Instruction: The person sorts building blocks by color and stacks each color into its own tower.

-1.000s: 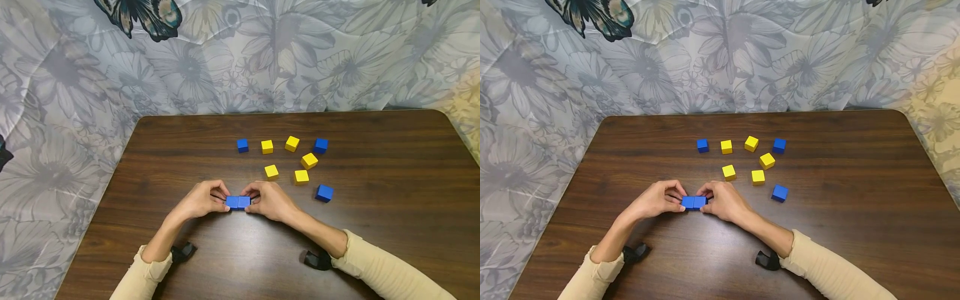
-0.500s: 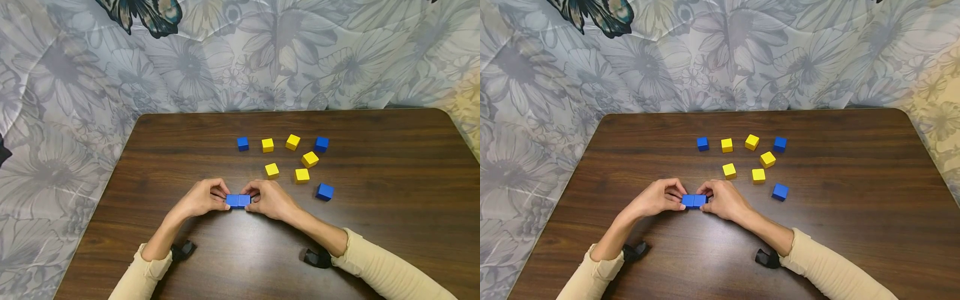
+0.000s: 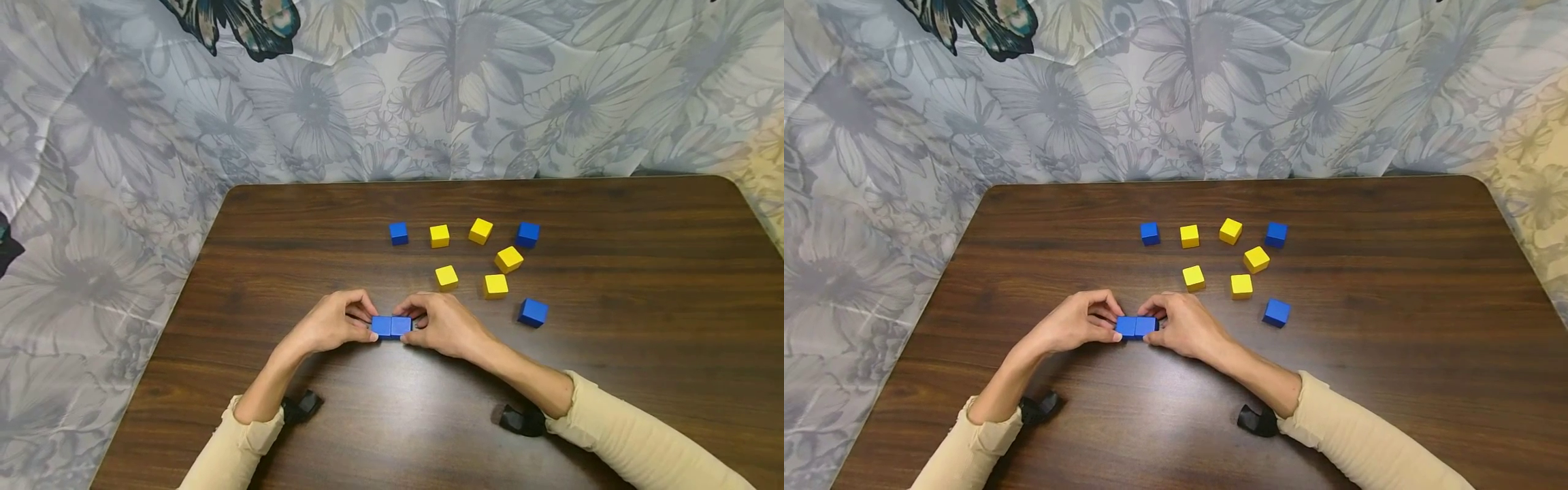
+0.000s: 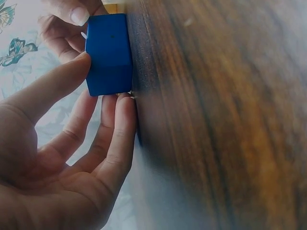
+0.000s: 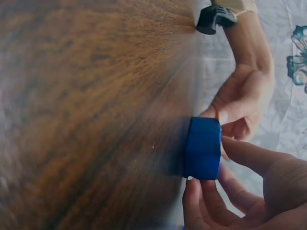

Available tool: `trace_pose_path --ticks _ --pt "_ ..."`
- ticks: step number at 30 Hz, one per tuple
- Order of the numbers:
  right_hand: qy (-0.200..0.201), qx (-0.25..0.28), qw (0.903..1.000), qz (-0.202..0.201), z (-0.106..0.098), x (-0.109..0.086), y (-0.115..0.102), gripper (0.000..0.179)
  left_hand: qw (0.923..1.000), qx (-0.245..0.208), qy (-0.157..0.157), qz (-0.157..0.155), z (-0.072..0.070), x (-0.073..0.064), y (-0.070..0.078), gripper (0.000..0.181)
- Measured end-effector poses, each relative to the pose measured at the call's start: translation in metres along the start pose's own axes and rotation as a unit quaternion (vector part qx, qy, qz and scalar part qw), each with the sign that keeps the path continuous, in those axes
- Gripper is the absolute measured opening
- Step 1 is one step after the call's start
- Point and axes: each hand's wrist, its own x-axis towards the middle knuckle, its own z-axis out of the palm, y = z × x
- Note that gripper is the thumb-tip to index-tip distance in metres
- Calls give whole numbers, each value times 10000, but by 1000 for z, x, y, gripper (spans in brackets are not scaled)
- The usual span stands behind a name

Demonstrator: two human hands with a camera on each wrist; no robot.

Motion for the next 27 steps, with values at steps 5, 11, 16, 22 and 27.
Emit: trace_pose_path --ticks 5,11,16,22,27 --pt "57 80 10000 0 -5 -1 -1 31 10000 16 8 4 1 0 0 25" --pt "203 43 9998 8 -16 -4 -3 32 10000 34 22 -35 2 0 1 26" --pt "322 90 9994 83 -28 -10 -2 34 10000 54 50 -21 2 -1 2 26" --pt "463 209 9985 210 -40 -18 0 35 9998 120 125 -51 3 -2 2 26" --pt "679 270 9973 83 -50 -24 2 33 9997 215 135 -57 4 -2 3 26"
